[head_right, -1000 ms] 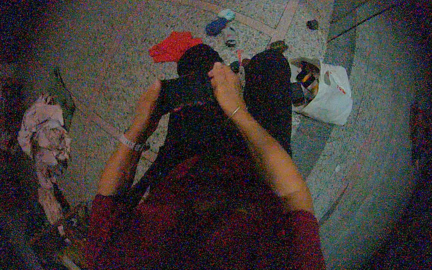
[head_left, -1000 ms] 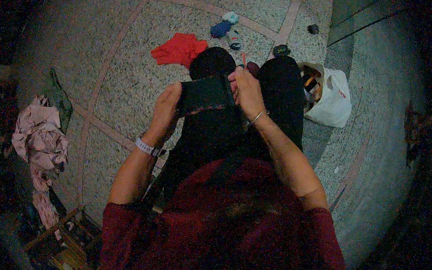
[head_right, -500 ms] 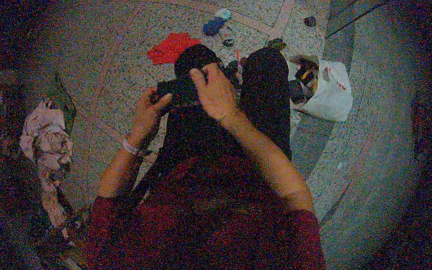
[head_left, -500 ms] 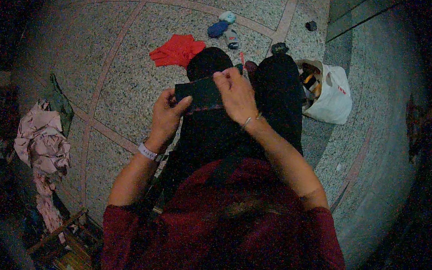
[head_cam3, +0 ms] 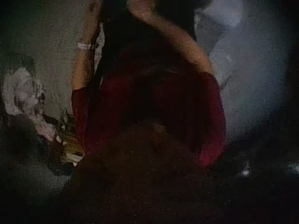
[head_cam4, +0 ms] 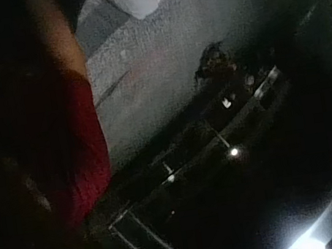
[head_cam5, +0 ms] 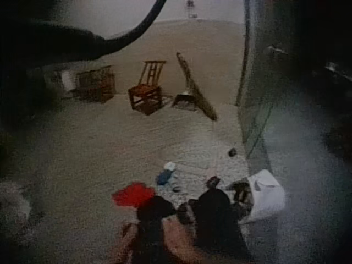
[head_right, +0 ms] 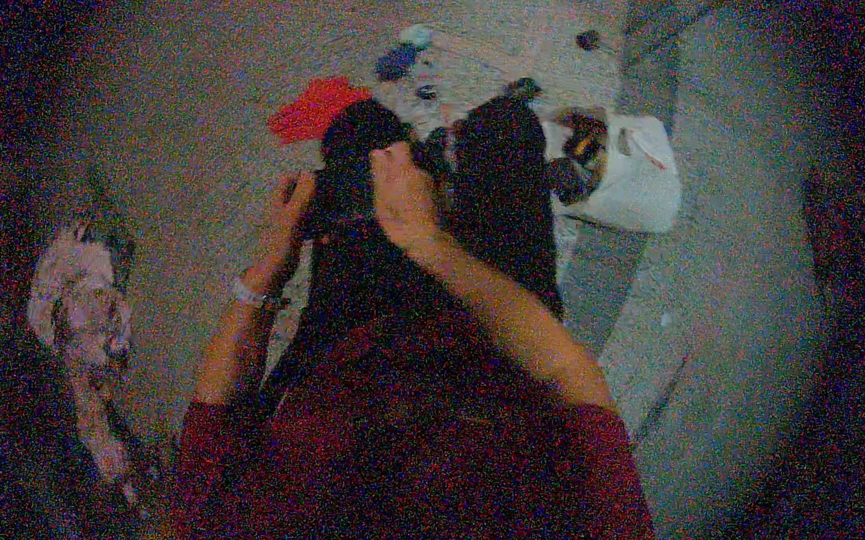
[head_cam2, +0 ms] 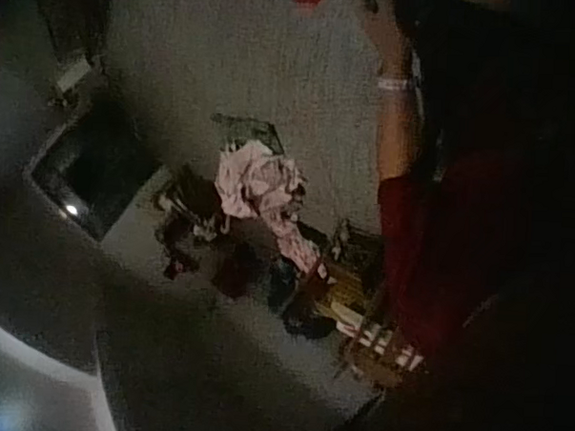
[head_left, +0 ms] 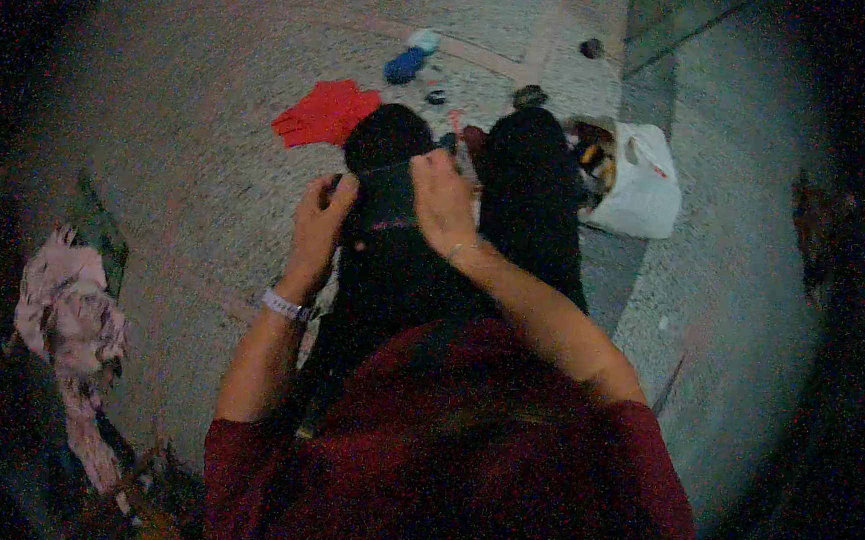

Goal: The person holds and folds pairs of socks by hand, turning the cuff of one sock over the other to secure them.

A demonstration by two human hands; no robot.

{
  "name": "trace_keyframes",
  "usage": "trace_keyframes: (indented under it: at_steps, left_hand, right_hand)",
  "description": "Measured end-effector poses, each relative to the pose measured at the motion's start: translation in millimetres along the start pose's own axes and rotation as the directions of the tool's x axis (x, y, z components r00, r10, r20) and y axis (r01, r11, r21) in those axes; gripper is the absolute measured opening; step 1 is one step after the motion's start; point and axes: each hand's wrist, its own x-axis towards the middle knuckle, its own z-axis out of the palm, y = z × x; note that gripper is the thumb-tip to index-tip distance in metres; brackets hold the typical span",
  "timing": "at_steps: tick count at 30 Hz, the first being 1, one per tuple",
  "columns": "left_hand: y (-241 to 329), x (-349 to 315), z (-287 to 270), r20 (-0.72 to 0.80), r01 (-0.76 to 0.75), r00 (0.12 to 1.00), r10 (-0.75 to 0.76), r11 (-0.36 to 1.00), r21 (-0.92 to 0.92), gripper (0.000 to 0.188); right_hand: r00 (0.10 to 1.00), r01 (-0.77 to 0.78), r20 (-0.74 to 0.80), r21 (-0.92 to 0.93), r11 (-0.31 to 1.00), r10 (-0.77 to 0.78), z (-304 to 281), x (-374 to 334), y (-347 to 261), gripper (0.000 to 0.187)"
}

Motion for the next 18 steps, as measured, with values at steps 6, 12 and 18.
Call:
trace_keyframes:
  at_steps: [6, 12, 18]
  left_hand:
    - [-8.8, -1.3, 5.8, 0.017, 0.072, 0.997, -0.073, 0.996, 0.051, 0.026]
    - [-8.1, 33.6, 10.9, 0.177, -0.020, 0.984, 0.007, 0.997, 0.072, 0.026]
    - [3.0, 43.1, 43.8, 0.110, 0.095, 0.991, -0.071, 0.968, -0.234, 0.031]
  right_hand:
    - [0.991, 0.131, 0.039, 0.007, 0.991, -0.132, -8.9, 9.1, 16.4, 0.031]
    - [0.971, 0.162, 0.148, 0.162, 0.973, -0.186, 5.0, 44.8, 52.1, 0.030]
    - [0.955, -0.123, 0.296, 0.411, 0.903, -0.005, -46.4, 58.4, 31.3, 0.035]
